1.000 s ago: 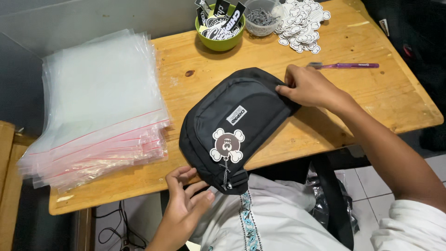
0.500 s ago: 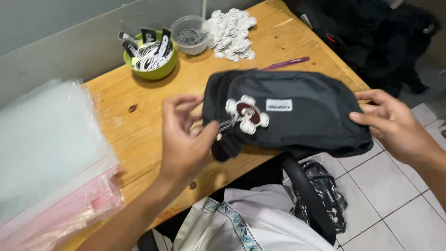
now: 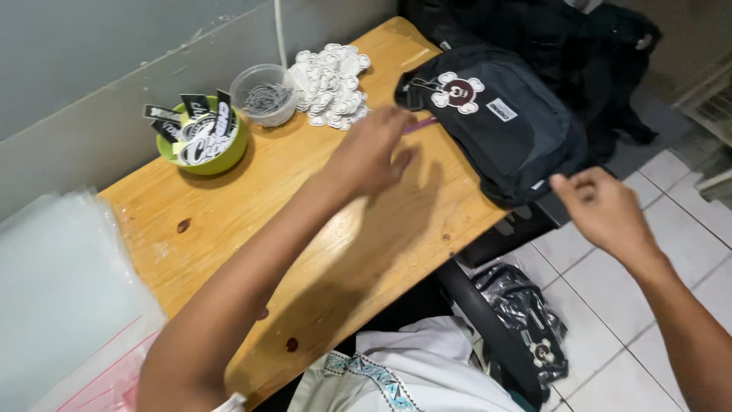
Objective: The person attaches a small tag to a black pouch, then places the pouch into a clear plastic zip-top bag. They add a rectangular sticker inside the bag and seal it shut.
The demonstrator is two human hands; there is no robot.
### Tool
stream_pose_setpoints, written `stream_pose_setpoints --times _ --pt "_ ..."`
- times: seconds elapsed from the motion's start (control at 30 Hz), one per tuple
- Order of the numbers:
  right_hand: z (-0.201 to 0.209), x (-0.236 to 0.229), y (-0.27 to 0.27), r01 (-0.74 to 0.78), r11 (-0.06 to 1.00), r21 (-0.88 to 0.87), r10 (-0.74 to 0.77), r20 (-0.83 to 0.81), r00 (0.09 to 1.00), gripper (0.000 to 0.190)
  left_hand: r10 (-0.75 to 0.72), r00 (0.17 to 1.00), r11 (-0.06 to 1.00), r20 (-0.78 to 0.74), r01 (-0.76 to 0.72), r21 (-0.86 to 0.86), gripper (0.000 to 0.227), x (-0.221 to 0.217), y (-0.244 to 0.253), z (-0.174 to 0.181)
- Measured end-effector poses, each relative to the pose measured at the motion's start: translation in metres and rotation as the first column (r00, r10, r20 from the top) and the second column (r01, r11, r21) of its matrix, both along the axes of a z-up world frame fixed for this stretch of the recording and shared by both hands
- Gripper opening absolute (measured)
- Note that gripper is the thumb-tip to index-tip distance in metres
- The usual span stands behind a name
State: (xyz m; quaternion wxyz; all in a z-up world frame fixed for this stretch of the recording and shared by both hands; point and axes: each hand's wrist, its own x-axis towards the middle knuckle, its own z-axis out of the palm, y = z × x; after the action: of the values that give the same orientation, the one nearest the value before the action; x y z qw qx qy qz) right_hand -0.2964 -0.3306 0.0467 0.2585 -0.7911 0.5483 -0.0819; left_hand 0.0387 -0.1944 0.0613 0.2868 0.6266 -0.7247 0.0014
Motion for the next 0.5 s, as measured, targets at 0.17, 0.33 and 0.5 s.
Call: stream_pose_setpoints --times 0.17,0.33,0.5 --pt "-0.005 0.001 0.037 -0.183 0.786 -0.59 0.267 0.057 0.962 0.028 0.116 0.986 0.978 0.122 -0.135 0.161 0.027 -0.037 0.196 0.045" --pt "0.044 0.092 0.141 -0.507 0.61 -0.608 0.71 0.136 0.691 0.013 0.487 0.861 0.847 0.145 -0.507 0.162 0.026 -0.036 0.348 0.051" --pt "0.066 0.198 0.25 -0.802 0.022 -0.597 0.995 -0.069 0.078 0.03 0.816 0.537 0.556 0.215 -0.83 -0.04 0.033 -0.009 0.456 0.032"
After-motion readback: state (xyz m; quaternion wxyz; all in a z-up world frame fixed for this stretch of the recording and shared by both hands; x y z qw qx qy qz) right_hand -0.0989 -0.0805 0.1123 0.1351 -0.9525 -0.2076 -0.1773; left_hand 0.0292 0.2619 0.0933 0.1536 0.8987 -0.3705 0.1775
